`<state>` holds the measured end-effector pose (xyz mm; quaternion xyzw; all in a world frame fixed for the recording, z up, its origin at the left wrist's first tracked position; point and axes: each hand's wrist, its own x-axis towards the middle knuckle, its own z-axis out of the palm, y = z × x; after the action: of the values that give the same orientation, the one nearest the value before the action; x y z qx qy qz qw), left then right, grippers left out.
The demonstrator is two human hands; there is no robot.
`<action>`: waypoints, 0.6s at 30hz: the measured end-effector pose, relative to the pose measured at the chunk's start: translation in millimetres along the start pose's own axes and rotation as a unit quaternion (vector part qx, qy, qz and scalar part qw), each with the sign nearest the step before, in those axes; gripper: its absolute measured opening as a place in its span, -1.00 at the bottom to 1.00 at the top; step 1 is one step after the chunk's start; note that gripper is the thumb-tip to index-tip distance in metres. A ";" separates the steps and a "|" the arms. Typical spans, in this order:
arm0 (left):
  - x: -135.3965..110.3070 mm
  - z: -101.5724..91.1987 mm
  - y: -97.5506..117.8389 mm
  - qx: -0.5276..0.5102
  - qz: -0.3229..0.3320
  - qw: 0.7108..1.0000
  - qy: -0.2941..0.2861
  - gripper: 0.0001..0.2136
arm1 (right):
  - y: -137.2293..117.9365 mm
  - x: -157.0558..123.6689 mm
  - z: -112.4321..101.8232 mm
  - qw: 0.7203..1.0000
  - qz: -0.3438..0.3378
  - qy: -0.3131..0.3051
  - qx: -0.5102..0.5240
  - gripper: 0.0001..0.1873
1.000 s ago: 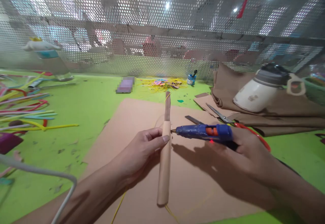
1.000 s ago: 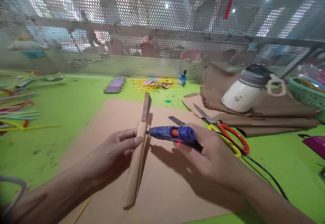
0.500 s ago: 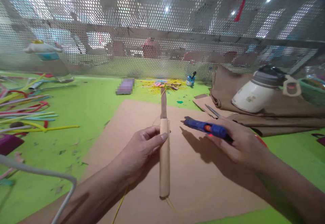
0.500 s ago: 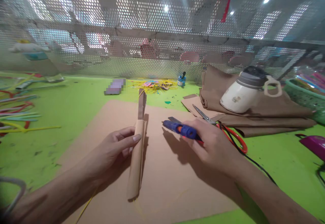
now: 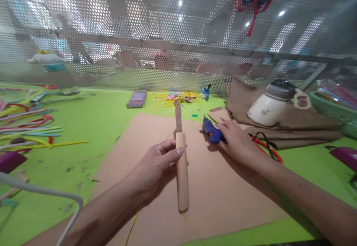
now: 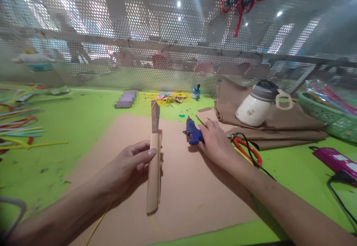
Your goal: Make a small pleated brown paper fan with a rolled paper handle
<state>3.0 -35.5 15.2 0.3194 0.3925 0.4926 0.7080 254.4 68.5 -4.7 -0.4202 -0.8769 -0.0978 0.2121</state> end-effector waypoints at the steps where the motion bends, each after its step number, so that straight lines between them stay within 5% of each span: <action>1: -0.6 0.6 0.5 -0.004 -0.001 1.000 -0.005 -0.80 | 2.4 1.4 2.1 1.000 -0.007 -0.005 0.006 -0.59; 5: -3.3 4.4 2.7 -0.018 0.004 1.000 -0.015 -0.82 | -9.8 -2.8 -11.3 0.999 -0.034 -0.008 0.025 -0.53; 9: -3.4 5.4 2.6 -0.036 0.027 0.998 -0.035 -0.80 | -57.4 -14.9 -44.8 0.990 -0.035 0.036 0.135 -0.72; 11: -3.2 4.8 1.5 -0.043 0.042 0.997 -0.049 -0.80 | -85.0 -19.8 -54.2 0.971 0.012 -0.005 0.237 -0.80; 13: -3.6 4.4 0.2 -0.041 0.056 0.996 -0.054 -0.81 | -108.5 -22.8 -53.8 0.930 0.089 -0.102 0.341 -0.84; 15: -4.9 4.7 -0.9 -0.029 0.066 0.996 -0.047 -0.81 | -125.2 -24.6 -45.8 0.852 0.162 -0.166 0.469 -0.76; 18: -7.9 7.0 -1.6 -0.015 0.084 0.996 -0.019 -0.80 | -137.7 -27.0 -29.7 0.733 0.240 -0.177 0.611 -0.67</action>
<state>8.1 -43.9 19.2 0.3500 0.3438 0.5498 0.6760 170.9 -47.1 10.4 -0.4063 -0.6393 0.5895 0.2805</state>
